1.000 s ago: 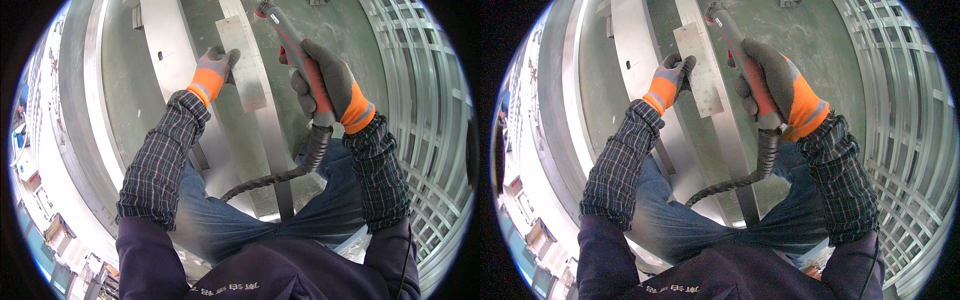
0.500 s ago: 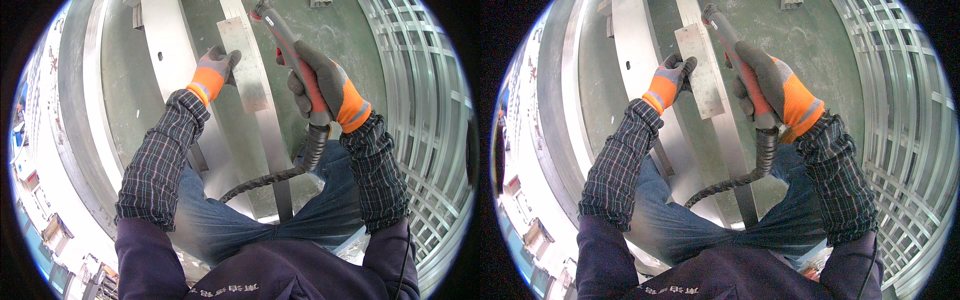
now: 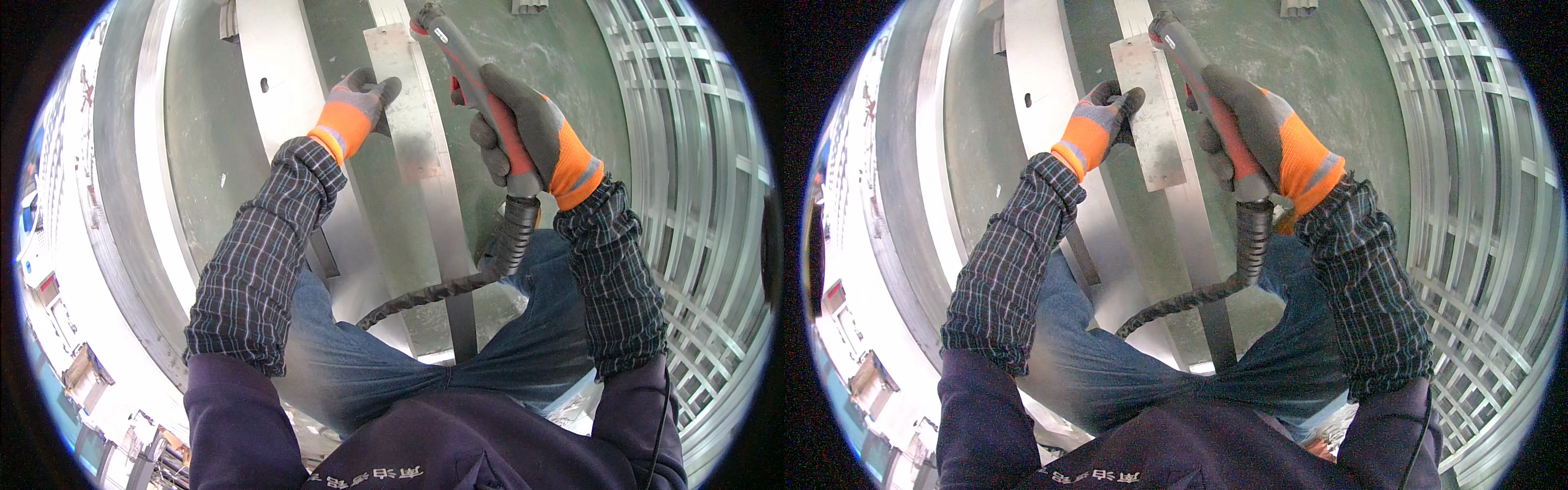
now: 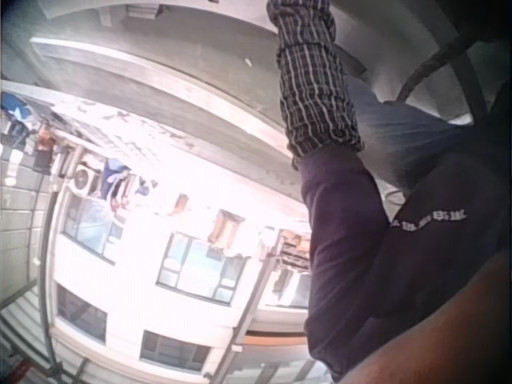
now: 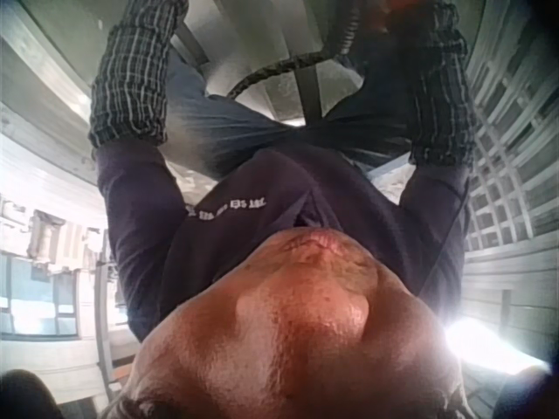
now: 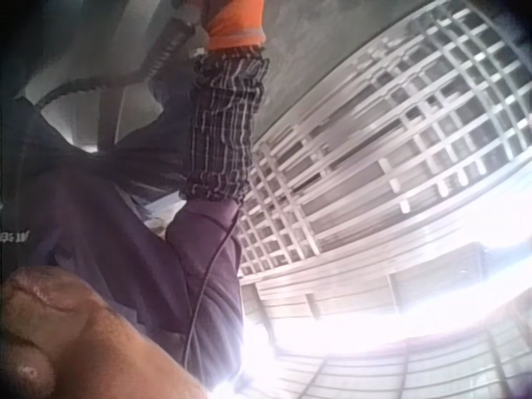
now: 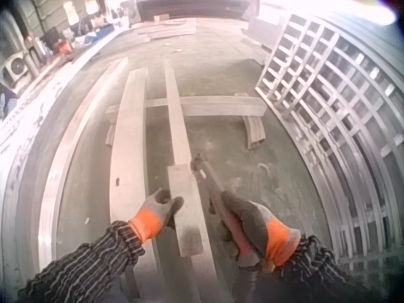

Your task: The person uses a handheld welding tool to join a small metal plate to a larger metal sheet. They reposition the plate and weld along its edges, creating visible sparks and molten metal.

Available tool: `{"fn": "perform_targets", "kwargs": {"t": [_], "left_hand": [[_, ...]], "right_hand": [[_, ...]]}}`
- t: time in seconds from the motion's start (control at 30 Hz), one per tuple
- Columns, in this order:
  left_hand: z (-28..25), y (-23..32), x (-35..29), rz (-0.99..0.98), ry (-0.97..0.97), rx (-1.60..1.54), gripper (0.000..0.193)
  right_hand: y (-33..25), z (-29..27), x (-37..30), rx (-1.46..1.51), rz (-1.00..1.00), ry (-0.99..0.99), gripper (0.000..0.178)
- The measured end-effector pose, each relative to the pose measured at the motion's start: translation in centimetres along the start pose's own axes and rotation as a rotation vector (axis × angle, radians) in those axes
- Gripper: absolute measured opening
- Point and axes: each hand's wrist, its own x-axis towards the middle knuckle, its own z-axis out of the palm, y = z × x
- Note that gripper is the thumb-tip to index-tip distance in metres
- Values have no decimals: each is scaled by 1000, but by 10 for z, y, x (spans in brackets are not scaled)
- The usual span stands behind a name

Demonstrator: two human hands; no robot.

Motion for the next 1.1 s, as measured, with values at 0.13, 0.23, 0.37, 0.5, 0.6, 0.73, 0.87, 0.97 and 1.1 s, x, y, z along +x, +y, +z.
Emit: {"fn": "perform_targets", "kwargs": {"t": [0.13, 0.23, 0.37, 0.5, 0.6, 0.73, 0.87, 0.97, 1.1], "left_hand": [[1, 0, -1, 1, 0, -17, 77], [1, 1, -2, -15, -3, -32, 78], [0, -2, 3, 38, 23, 9, 61], [1, 0, 3, 19, 16, 18, 59], [2, 1, 3, -4, 4, -20, 59], [3, 6, -3, 4, -25, -65, 59], [3, 13, -9, -1, 18, 35, 60], [4, 14, -8, -35, -10, -11, 56], [2, 10, -6, 14, -17, -31, 60]], "right_hand": [[1, -2, 4, 0, -35, -38, 56], [1, -1, 2, 8, -28, -22, 56], [2, 0, 3, -10, -43, -22, 55], [2, 1, 2, -2, -3, 5, 55], [5, 1, 5, -13, 3, 41, 55], [9, -3, 11, -1, -19, -7, 56], [10, 1, 7, -39, -38, 17, 59], [6, 0, 3, -13, 20, -25, 59], [7, 2, 3, -13, -1, -30, 59]]}}
